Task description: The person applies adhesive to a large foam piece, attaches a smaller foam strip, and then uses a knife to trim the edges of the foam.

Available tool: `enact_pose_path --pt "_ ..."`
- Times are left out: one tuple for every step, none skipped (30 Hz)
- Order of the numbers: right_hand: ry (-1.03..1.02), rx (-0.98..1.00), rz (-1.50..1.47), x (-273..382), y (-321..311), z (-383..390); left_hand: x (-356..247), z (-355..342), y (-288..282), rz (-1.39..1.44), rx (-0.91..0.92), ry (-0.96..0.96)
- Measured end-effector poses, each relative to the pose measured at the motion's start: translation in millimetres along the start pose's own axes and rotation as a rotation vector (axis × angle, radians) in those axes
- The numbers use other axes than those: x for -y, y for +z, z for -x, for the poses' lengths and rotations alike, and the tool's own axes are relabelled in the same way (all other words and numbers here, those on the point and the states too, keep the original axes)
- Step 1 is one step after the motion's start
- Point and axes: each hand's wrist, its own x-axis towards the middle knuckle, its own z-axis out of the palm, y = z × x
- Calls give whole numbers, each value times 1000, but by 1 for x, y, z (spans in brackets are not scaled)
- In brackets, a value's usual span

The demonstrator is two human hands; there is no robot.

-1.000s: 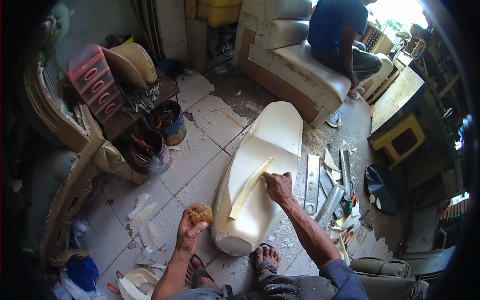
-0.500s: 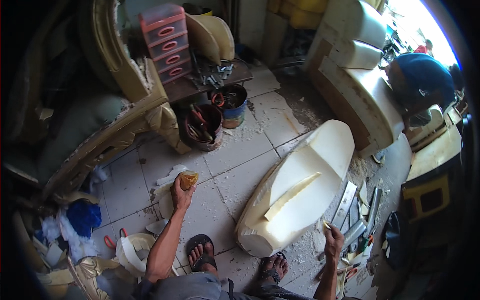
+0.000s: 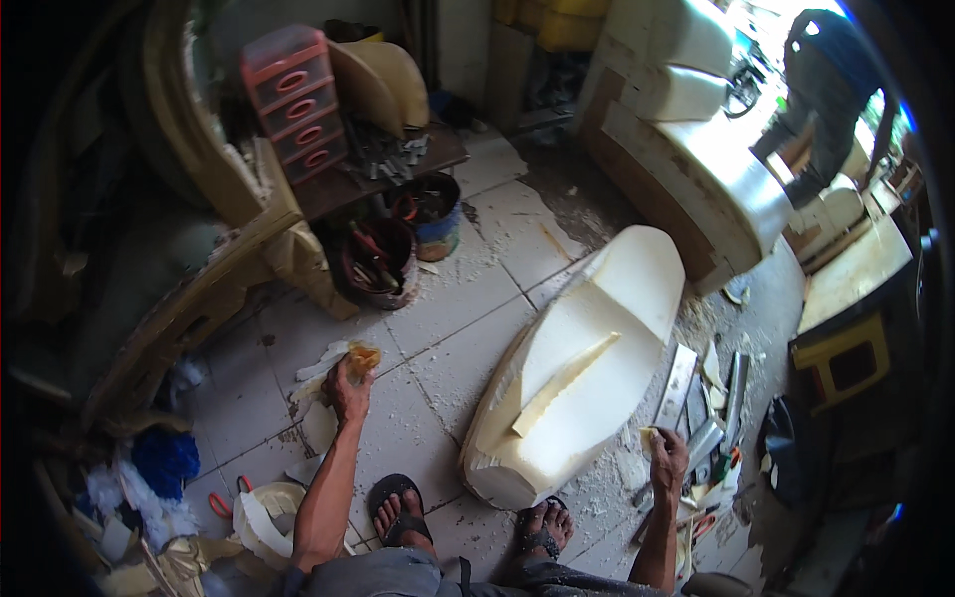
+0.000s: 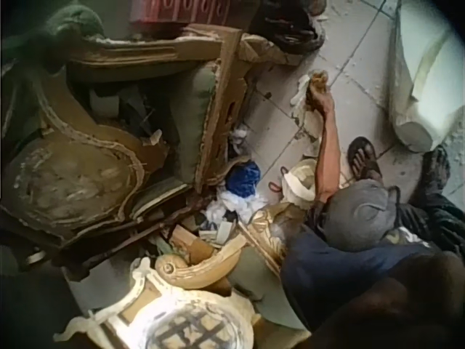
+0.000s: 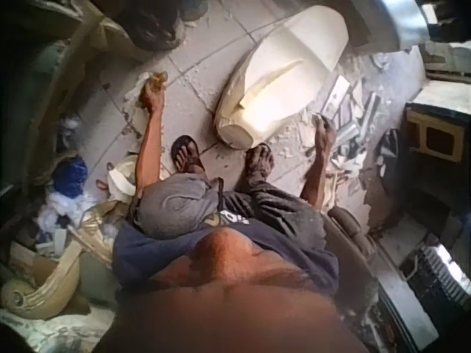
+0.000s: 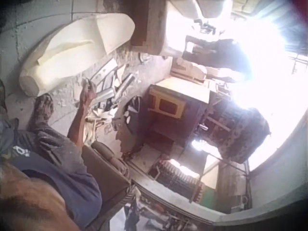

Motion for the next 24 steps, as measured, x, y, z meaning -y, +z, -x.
enact_pose_path --pt "-34 -45 149 2 -2 -3 -2 -1 -2 -139 -34 11" --pt "-19 -77 170 6 -1 -2 2 0 -4 -275 -68 23" --pt "-3 -123 197 6 -4 -1 4 1 -4 -285 -54 41" --pt "-23 -163 200 -3 -8 2 5 5 -2 -304 -80 47" --pt "-27 -161 203 -5 -10 5 5 8 -5 -339 -119 49" --pt "-19 -179 213 -7 -14 8 4 10 -2 -378 -129 63" --pt "-11 -197 225 -10 -19 12 2 12 3 -416 -141 76" --pt "9 -190 215 -18 -27 18 -3 15 9 -453 -147 95" --pt "28 -184 206 -27 -36 23 -6 16 12 -455 -140 92" --pt "47 -178 196 -35 -42 30 -9 17 13 -458 -133 89" --pt "58 -187 147 -38 -42 35 -2 14 8 -458 -140 78" --pt "70 -197 97 -42 -41 39 12 7 5 -510 -167 200" --pt "92 -206 57 -34 -41 47 10 7 7 -522 -160 168" --pt "186 -161 123 -27 -48 53 8 8 7 -534 -155 137" --pt "263 -129 126 -20 -51 56 6 8 7 -548 -150 107" --pt "264 -147 115 -19 -55 61 5 9 7 -561 -137 146" --pt "256 -166 101 -19 -59 65 7 13 7 -561 -169 161" --pt "203 -140 96 -24 -62 69 10 19 4 -561 -201 175" --pt "184 -106 107 -30 -67 74 10 26 4 -554 -236 188" --pt "182 -56 144 -23 -72 77 9 39 1 -490 -229 231" --pt "184 -4 176 -12 -74 78 7 57 -4 -428 -219 276" --pt "161 21 200 -5 -78 80 -7 73 -7 -365 -203 318" --pt "211 -8 138 -11 -79 86 -30 89 -8 -226 -60 263" --pt "-44 -173 341 -16 -86 88 -56 107 -5 -91 86 201"
